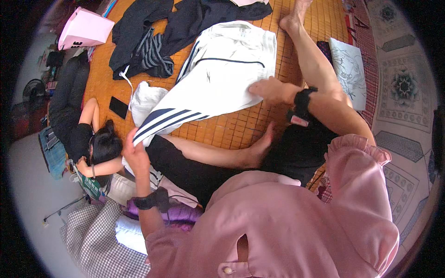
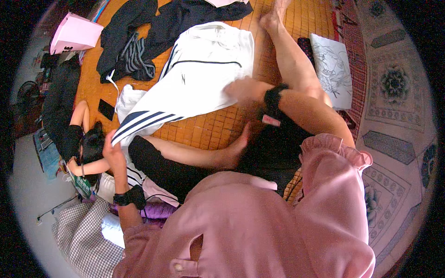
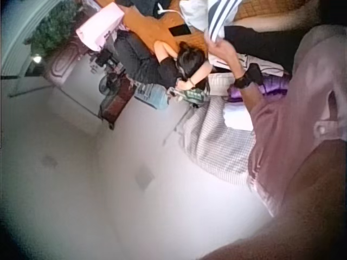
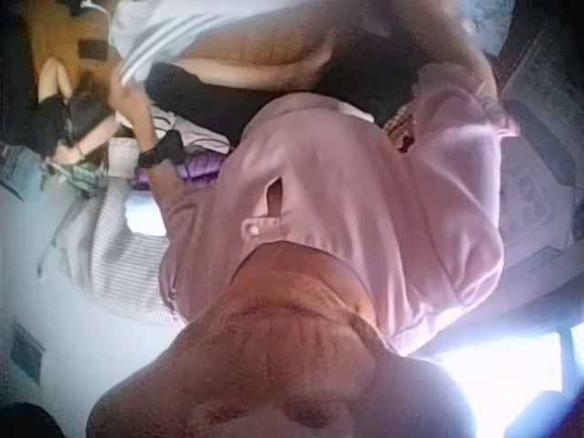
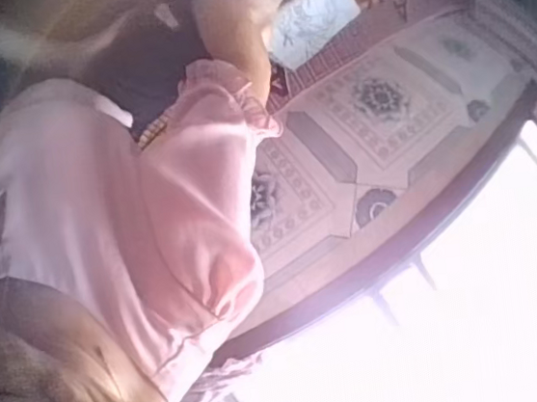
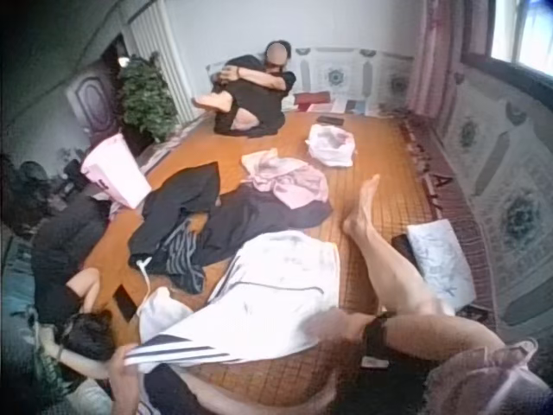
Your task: The person folds white track pants by hand while sitting on a bamboo mat.
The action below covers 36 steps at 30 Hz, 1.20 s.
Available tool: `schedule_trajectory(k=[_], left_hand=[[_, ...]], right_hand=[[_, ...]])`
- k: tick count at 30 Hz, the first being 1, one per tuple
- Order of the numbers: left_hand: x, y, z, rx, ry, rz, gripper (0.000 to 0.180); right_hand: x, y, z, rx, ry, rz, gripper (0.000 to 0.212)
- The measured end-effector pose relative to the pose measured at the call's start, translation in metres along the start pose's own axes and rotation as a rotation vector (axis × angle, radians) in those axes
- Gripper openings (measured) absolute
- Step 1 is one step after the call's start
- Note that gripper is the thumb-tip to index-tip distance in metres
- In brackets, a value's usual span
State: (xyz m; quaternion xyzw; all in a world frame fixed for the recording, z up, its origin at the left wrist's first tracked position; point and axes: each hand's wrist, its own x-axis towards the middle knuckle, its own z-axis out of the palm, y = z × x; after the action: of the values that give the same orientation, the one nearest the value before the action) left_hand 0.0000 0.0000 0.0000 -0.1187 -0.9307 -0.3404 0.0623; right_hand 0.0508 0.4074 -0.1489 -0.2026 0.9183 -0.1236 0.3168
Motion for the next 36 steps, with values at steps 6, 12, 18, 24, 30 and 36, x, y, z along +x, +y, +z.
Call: schedule_trajectory(k=[6, 12, 18, 24, 30, 36], left_hand=[[-0.011, -0.020, -0.010, 0.351, -0.092, -0.029, 0.032], [-0.035, 0.036, 0.055, 0.239, -0.314, 0.322, 0.052], [-0.041, 0.082, 0.131, 0.135, -0.427, 0.511, 0.048], [-0.052, 0.063, 0.138, -0.139, -0.620, 0.338, 0.031], [-0.047, 0.078, 0.089, -0.205, -0.604, 0.120, 0.041], [-0.015, 0.082, 0.038, -0.997, -0.030, -0.304, 0.028]], right_hand=[[0.016, -0.030, 0.015, -0.391, 0.446, -0.016, 0.032], [0.002, -0.047, -0.018, -0.048, 0.330, 0.178, 0.020], [-0.040, -0.117, -0.055, 0.447, 0.418, -0.268, 0.019], [-0.029, -0.097, -0.015, 0.860, 0.393, -0.198, 0.020], [-0.015, -0.072, -0.007, 0.807, 0.683, 0.216, 0.031], [-0.011, -0.050, -0.006, 0.940, 0.788, 0.409, 0.052]])
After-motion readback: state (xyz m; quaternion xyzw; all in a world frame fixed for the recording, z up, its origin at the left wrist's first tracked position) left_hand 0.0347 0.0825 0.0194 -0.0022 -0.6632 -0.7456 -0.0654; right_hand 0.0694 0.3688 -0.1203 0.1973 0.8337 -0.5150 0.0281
